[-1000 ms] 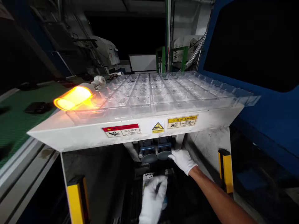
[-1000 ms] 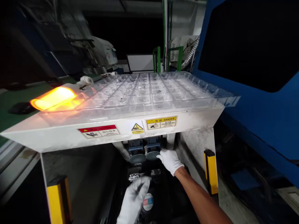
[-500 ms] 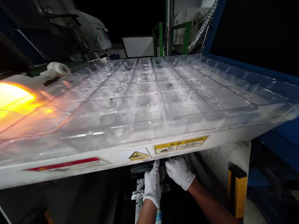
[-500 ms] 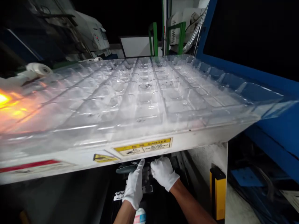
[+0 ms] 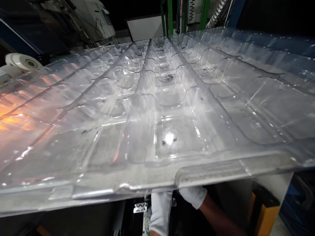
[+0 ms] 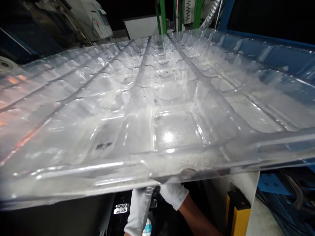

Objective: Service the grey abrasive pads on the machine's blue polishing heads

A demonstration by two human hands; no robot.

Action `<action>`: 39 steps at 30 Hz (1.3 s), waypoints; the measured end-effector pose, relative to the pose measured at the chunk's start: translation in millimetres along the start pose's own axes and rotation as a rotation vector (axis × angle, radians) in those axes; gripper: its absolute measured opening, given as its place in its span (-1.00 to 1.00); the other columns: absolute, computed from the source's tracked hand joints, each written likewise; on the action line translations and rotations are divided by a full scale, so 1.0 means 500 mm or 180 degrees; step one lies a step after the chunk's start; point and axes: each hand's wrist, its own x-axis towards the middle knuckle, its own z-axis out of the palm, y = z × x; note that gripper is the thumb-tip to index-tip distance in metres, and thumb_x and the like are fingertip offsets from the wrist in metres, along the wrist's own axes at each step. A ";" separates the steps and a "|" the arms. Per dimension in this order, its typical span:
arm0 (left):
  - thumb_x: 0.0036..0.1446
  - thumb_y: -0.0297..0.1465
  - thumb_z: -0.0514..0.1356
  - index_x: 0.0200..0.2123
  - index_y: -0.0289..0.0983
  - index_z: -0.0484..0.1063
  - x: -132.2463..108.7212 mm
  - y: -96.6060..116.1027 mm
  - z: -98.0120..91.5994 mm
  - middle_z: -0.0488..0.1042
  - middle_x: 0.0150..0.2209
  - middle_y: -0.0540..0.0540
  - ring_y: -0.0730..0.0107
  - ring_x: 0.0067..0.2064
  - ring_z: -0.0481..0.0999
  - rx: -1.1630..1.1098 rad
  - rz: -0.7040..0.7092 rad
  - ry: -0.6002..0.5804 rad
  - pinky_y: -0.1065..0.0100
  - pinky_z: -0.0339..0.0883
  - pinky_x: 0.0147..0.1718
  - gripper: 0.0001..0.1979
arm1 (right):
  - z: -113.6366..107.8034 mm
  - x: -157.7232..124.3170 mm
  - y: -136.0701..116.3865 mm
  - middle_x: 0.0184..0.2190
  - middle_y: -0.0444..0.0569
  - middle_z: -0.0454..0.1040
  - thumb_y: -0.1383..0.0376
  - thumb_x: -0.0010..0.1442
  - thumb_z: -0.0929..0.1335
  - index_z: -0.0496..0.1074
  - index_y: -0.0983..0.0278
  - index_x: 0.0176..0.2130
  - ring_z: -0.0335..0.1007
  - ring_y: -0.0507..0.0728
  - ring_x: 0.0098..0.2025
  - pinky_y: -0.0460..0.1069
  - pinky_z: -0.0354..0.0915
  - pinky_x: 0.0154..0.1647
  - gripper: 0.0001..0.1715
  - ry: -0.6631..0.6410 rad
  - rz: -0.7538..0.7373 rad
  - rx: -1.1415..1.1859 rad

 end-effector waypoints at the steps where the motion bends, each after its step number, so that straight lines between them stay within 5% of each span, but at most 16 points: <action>1: -0.16 -0.18 0.40 -0.47 -0.27 0.53 0.000 0.001 0.005 0.58 -0.49 -0.17 -0.08 -0.20 0.59 0.0020 0.0023 -0.0005 0.11 0.45 -0.12 -0.71 | 0.002 0.001 0.000 -0.44 -0.03 0.63 0.45 0.08 0.30 0.63 0.17 -0.19 0.55 0.22 -0.37 0.02 0.43 -0.11 -0.61 0.0045 0.0003 0.0078; 6: -0.08 -0.19 0.36 -0.53 -0.27 0.50 -0.001 -0.009 0.013 0.51 -0.60 -0.13 0.00 -0.36 0.58 0.0038 0.0053 0.0101 0.16 0.47 -0.30 -0.74 | -0.014 0.016 -0.022 -0.10 0.07 0.61 0.43 0.14 0.30 0.55 0.18 0.01 0.54 0.25 -0.13 0.12 0.37 0.07 -0.53 0.0304 -0.0071 0.0523; 11: -0.06 -0.19 0.33 -0.47 -0.28 0.50 0.004 -0.023 0.013 0.56 -0.52 -0.15 -0.04 -0.20 0.59 -0.0139 0.0061 0.0226 0.18 0.45 -0.20 -0.75 | -0.025 0.015 -0.042 -0.10 0.04 0.62 0.36 0.09 0.37 0.59 0.11 -0.07 0.53 0.28 -0.09 0.17 0.28 0.14 -0.60 0.0388 0.0004 0.1093; 17: -0.08 -0.13 0.33 -0.48 -0.30 0.48 0.012 -0.024 0.004 0.58 -0.45 -0.17 0.04 -0.28 0.58 -0.0239 -0.0077 0.0184 0.12 0.40 -0.09 -0.68 | -0.018 -0.006 -0.049 -0.28 0.04 0.63 0.24 0.17 0.35 0.60 0.21 -0.31 0.53 0.27 -0.16 0.14 0.33 0.01 -0.79 0.0600 0.1082 0.2149; 20: -0.04 -0.15 0.31 -0.51 -0.28 0.47 0.008 -0.010 0.005 0.58 -0.44 -0.16 0.10 -0.33 0.56 -0.0266 -0.0121 0.0173 0.12 0.41 -0.14 -0.70 | -0.022 -0.010 -0.060 -0.57 -0.05 0.51 0.01 0.20 0.34 0.46 0.24 -0.56 0.46 0.17 -0.43 0.05 0.37 -0.29 -0.55 0.0605 0.1635 0.2870; 24: -0.12 -0.22 0.37 -0.51 -0.28 0.49 -0.002 0.012 0.009 0.59 -0.44 -0.14 0.07 -0.27 0.57 -0.0395 -0.0071 0.0101 0.13 0.41 -0.09 -0.76 | -0.011 -0.003 -0.083 -0.76 -0.15 0.26 -0.17 0.13 0.32 0.27 0.22 -0.68 0.13 0.03 -0.69 -0.03 0.08 -0.64 -0.36 0.0687 0.2296 0.3679; 33: -0.05 -0.17 0.29 -0.59 -0.23 0.40 -0.004 0.002 -0.005 0.46 -0.60 -0.08 0.13 -0.37 0.51 -0.0749 -0.0198 0.0478 0.16 0.43 -0.25 -0.72 | 0.033 -0.004 -0.081 -0.72 -0.23 0.23 0.00 -0.07 0.48 0.25 0.21 -0.63 0.03 -0.02 -0.66 -0.05 0.02 -0.61 -0.53 0.1003 0.2905 0.4793; 39: -0.18 -0.11 0.38 -0.61 -0.25 0.34 0.010 -0.003 0.017 0.52 -0.50 -0.11 0.21 -0.36 0.52 -0.0985 -0.0206 0.0459 0.25 0.44 -0.30 -0.62 | 0.032 -0.002 -0.073 -0.75 -0.23 0.21 0.08 -0.11 0.52 0.21 0.20 -0.69 0.04 -0.01 -0.64 -0.04 0.01 -0.58 -0.51 0.0902 0.2896 0.5122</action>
